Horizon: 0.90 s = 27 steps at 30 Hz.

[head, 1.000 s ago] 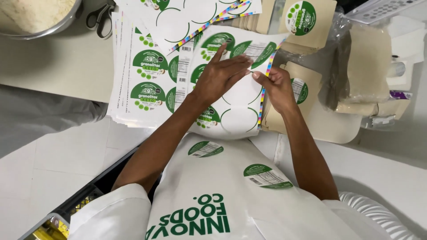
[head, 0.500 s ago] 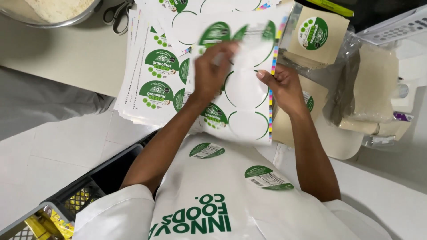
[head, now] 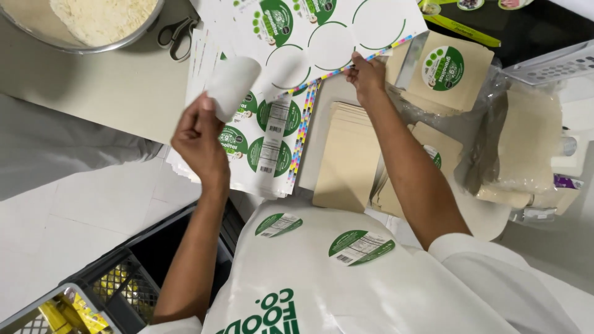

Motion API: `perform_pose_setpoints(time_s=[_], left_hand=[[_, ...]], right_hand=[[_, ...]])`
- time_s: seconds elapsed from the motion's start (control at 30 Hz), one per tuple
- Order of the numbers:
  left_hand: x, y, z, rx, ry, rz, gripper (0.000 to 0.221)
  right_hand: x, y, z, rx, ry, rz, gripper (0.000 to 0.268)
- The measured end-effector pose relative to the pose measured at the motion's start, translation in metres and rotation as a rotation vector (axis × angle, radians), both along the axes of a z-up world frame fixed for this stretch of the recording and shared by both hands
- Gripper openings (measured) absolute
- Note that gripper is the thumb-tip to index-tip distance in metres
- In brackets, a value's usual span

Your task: Peeling circular adhesive labels from a backing sheet and applying them to the center of paper pouches.

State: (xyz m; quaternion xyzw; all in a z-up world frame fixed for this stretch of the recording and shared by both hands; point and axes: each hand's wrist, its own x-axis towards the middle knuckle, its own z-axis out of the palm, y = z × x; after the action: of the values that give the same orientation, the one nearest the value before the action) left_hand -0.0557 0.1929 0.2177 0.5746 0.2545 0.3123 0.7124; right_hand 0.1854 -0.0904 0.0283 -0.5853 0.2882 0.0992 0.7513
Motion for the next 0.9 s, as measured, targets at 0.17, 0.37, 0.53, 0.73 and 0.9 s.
perform_pose_setpoints(time_s=[0.17,0.37,0.53,0.73,0.9], left_hand=[[-0.001,-0.029,-0.015,0.217,-0.04,-0.204,0.021],[0.0,-0.08,-0.048,0.837,-0.172,-0.75,0.033],[0.006,-0.1,-0.066,0.483,0.326,-1.053,0.099],[0.016,-0.14,-0.149,0.539,0.505,-1.111,0.017],[0.041,-0.169,-0.197,0.978,0.554,-1.219,0.018]], right_hand=[[-0.052,0.008,0.08,-0.213,0.111,0.142,0.035],[-0.163,-0.016,0.115,-0.168,0.094,0.535,0.046],[-0.218,-0.054,0.107,-0.458,0.015,0.464,0.032],[-0.24,-0.077,0.063,-0.57,0.06,0.484,0.03],[-0.228,-0.079,0.043,-1.345,-0.386,0.685,0.029]])
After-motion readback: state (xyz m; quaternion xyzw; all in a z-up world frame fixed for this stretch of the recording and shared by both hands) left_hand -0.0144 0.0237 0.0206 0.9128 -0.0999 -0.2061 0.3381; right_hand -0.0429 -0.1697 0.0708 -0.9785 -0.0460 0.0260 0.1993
